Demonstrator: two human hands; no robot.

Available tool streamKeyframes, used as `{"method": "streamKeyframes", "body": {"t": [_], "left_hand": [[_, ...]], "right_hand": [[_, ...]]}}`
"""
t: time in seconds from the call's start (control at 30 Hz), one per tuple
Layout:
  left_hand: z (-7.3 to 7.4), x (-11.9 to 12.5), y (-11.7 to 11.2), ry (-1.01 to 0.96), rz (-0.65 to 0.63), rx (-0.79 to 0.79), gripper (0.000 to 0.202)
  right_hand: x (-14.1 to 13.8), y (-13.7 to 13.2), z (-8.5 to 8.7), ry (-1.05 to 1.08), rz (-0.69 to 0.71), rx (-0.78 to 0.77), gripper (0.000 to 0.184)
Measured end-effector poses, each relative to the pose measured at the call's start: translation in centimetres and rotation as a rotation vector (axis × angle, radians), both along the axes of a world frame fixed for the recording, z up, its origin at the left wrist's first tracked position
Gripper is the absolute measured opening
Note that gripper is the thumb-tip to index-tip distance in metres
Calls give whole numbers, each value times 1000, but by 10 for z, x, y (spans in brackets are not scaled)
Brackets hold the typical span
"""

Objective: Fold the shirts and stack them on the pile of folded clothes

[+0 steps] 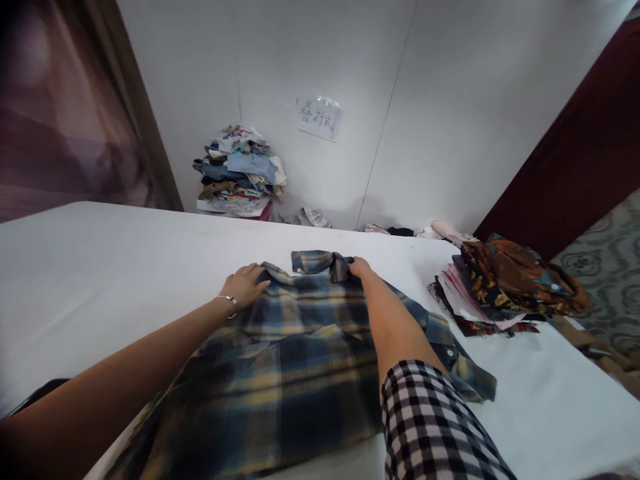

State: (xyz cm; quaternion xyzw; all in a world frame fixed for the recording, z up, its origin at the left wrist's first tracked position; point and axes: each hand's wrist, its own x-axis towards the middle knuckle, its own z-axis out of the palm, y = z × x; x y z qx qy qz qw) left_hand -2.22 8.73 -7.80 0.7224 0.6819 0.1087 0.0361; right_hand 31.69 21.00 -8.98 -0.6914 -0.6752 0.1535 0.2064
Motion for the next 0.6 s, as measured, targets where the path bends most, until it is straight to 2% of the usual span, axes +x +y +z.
{"method": "streamKeyframes", "body": {"t": [0.17, 0.23, 0.33, 0.47, 0.53, 0.6], "left_hand": [[-17, 10, 36, 53, -15, -58, 61], [-20, 13, 46, 96, -52, -80, 59], [-16, 15, 57, 149, -141, -92, 46], [5, 11, 58, 176, -165, -91, 36], [19, 6, 52, 187, -143, -55, 35], [30, 0, 39, 230, -179, 55, 32]], "right_hand": [[-23, 6, -11, 164, -12, -39, 12], [-28, 9, -8, 256, -27, -23, 10], [-25, 9, 6, 444, -44, 64, 3], [10, -1, 40, 735, -108, 261, 27], [40, -15, 58, 1050, -103, 372, 24], [73, -37, 71, 1370, -42, 414, 19]]}}
